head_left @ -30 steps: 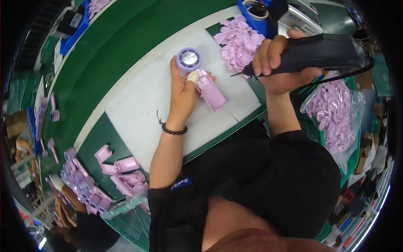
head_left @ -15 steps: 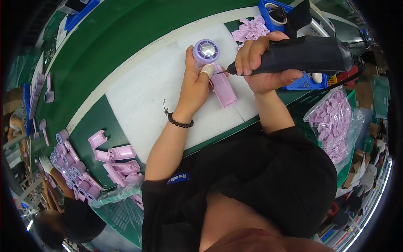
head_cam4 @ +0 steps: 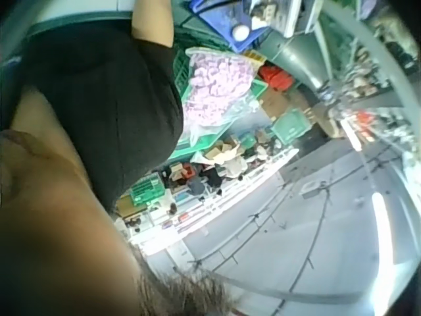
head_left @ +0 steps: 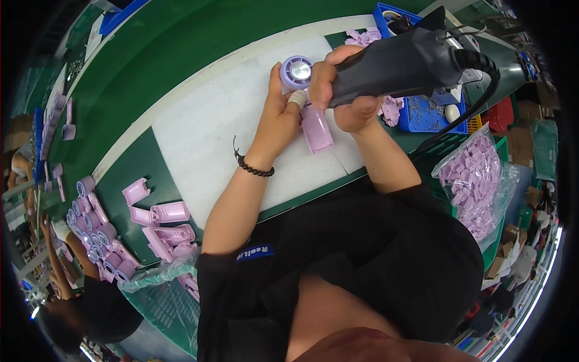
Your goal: Assembling small handheld fans by connecting components and using a handheld scanner/tool.
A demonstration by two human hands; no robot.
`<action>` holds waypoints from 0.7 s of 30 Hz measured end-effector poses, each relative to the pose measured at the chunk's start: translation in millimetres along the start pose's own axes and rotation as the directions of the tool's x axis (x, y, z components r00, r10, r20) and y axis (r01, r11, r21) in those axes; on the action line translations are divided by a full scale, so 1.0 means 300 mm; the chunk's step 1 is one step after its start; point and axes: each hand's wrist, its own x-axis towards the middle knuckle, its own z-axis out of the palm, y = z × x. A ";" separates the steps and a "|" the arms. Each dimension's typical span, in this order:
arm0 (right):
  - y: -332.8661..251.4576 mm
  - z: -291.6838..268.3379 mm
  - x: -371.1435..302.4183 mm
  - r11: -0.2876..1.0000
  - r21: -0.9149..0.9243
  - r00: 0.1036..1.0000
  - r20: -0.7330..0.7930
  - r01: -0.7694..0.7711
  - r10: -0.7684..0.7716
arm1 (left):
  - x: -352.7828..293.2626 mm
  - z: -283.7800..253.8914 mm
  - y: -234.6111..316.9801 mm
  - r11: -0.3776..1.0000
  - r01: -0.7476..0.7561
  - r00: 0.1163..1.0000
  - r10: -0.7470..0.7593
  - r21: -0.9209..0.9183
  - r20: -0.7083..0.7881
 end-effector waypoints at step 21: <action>-0.186 -0.012 -0.162 0.369 -0.686 0.609 -0.137 -0.628 0.782 | 0.003 -0.016 0.016 0.944 -0.220 0.974 0.200 -0.246 -0.105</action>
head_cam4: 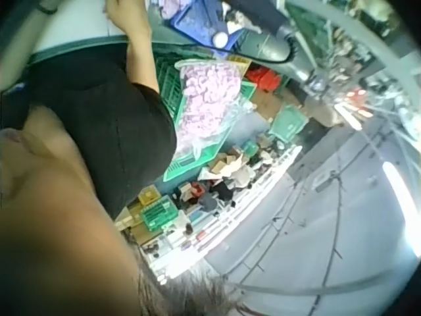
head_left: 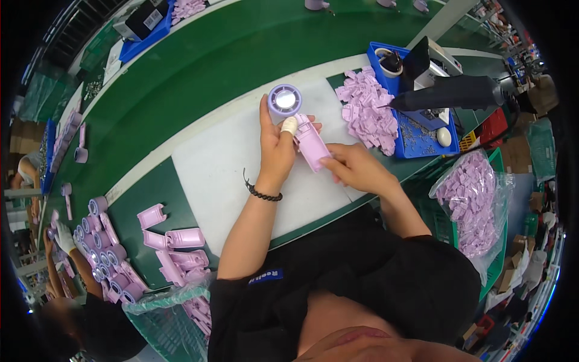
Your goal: Assembling small handheld fans by connecting components and using a handheld scanner/tool.
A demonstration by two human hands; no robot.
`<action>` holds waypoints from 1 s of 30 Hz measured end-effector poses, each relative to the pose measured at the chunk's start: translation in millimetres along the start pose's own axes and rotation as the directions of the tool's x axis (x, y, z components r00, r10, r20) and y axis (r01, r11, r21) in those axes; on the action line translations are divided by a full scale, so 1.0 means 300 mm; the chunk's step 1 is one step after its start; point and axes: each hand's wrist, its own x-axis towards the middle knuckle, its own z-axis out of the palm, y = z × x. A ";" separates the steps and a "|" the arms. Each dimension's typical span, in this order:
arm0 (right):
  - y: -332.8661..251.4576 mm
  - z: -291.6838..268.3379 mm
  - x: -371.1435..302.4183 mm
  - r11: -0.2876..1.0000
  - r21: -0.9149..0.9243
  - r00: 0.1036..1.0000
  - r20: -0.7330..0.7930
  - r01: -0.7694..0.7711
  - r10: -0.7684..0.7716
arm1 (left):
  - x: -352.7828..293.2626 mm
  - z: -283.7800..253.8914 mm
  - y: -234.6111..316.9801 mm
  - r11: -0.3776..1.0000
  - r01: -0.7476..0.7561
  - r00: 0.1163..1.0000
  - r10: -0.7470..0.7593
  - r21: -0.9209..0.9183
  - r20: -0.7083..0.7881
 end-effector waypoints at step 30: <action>0.206 -0.820 1.431 0.439 -0.899 0.890 -0.193 0.008 -0.412 | 0.110 -0.093 0.020 0.944 0.021 0.954 -0.117 -0.328 -0.275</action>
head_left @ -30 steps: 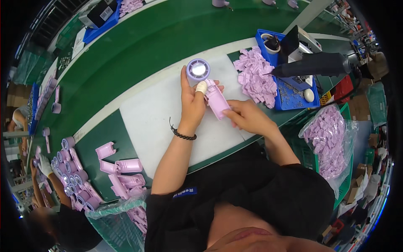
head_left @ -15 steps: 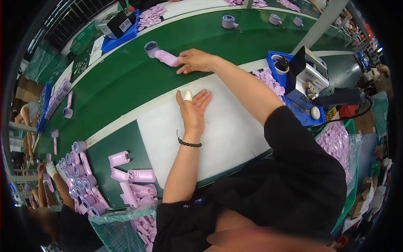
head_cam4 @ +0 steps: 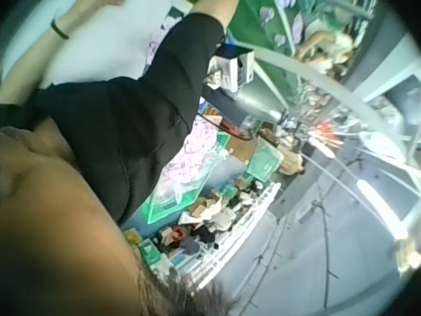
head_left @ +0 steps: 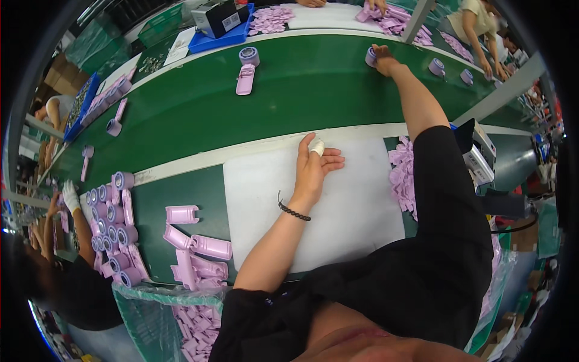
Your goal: Assembling small handheld fans by connecting components and using a handheld scanner/tool.
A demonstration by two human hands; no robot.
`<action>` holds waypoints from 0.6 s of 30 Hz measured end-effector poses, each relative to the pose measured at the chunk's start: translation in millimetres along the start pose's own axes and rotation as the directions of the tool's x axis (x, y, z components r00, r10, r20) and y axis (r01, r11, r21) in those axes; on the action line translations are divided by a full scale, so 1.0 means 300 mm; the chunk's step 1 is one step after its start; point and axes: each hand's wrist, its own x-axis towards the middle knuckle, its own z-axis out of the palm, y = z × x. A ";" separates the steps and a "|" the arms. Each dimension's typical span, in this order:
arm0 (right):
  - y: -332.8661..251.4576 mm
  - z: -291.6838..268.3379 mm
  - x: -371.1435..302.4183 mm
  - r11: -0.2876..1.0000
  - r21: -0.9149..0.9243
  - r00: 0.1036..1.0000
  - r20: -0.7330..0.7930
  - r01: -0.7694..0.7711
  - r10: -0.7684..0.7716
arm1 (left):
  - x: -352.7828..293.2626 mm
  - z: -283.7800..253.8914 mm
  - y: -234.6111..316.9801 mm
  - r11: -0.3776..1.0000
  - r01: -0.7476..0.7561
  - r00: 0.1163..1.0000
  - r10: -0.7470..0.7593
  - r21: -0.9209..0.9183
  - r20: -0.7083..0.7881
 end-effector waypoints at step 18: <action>-1.021 -0.420 -0.920 -0.611 0.790 0.995 0.092 -0.053 0.033 | -0.117 -0.032 0.103 0.568 -0.309 0.941 0.296 0.763 0.161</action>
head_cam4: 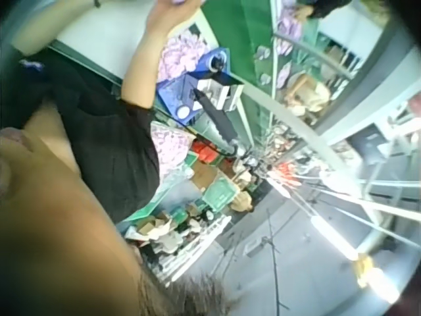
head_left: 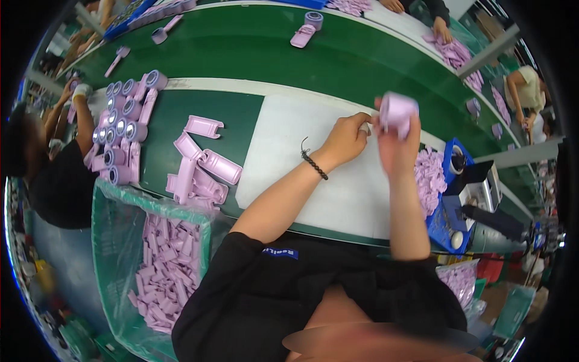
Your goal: Assembling small handheld fans by connecting components and using a handheld scanner/tool.
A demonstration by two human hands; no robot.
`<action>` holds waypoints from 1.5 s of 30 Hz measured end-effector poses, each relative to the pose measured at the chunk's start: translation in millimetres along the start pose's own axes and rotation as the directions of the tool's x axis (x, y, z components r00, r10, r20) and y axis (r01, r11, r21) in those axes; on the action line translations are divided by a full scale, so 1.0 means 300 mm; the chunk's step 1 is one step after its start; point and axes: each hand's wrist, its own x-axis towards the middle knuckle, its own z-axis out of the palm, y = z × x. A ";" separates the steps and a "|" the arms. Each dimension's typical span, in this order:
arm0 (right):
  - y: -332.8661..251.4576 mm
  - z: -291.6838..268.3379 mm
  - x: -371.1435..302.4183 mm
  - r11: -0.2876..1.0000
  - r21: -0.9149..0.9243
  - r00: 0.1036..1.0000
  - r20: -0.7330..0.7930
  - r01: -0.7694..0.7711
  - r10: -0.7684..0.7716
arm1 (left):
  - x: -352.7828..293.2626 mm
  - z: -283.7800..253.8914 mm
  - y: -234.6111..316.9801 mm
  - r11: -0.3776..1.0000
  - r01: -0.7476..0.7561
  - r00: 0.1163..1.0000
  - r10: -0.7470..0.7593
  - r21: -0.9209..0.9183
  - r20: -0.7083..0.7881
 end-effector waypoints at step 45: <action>-0.108 -0.097 -0.323 0.671 -0.676 0.943 0.114 0.304 -0.313 | -0.351 0.109 0.133 0.994 0.008 0.986 -0.026 0.106 0.167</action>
